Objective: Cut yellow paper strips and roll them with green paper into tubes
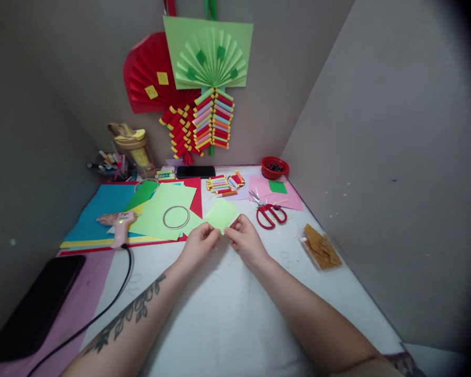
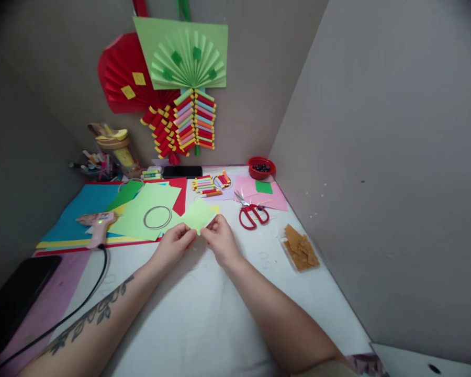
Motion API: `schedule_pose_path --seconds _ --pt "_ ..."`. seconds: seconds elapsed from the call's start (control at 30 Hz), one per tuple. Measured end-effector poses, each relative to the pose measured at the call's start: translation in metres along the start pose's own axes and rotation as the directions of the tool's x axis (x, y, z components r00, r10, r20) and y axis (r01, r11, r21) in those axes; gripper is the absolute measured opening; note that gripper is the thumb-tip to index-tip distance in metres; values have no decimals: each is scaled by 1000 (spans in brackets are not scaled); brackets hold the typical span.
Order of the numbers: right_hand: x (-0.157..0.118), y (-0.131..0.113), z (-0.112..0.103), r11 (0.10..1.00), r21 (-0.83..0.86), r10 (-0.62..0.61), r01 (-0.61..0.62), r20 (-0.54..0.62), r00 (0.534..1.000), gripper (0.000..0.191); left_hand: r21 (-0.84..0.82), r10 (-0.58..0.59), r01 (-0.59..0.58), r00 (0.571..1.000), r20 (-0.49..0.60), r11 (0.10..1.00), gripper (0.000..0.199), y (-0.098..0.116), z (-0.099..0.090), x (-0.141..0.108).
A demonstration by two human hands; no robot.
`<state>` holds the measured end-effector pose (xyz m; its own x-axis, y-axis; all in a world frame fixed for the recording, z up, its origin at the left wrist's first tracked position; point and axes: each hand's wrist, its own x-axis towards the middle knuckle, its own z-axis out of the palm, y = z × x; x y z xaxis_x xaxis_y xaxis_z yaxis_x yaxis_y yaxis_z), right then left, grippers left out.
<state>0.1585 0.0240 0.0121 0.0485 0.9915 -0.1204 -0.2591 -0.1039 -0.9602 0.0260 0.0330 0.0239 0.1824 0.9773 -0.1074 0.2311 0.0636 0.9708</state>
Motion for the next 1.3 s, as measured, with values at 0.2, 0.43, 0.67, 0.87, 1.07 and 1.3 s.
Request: schedule_pose_path --seconds 0.2,0.43,0.67,0.87,1.07,1.3 --pt "3 4 -3 997 -19 -73 72 -32 997 29 6 -16 16 1000 2 1000 22 -1 2 -2" --pt "-7 -7 -6 666 -624 -443 409 112 890 5 44 15 -12 997 -81 999 24 -6 1 1" --pt "-8 -7 -6 597 -661 -466 454 175 867 13 195 165 -143 981 -100 970 27 -6 0 -1" --pt "-7 -12 -8 650 -630 -421 425 167 892 15 236 202 -183 977 -62 954 25 -3 -1 -2" --pt "-6 -12 -9 657 -629 -412 416 164 897 14 125 167 -166 986 -4 978 22 -10 -2 2" --pt "-6 -10 -9 579 -658 -464 481 219 858 14 66 78 -77 997 -12 995 23 -9 -1 3"
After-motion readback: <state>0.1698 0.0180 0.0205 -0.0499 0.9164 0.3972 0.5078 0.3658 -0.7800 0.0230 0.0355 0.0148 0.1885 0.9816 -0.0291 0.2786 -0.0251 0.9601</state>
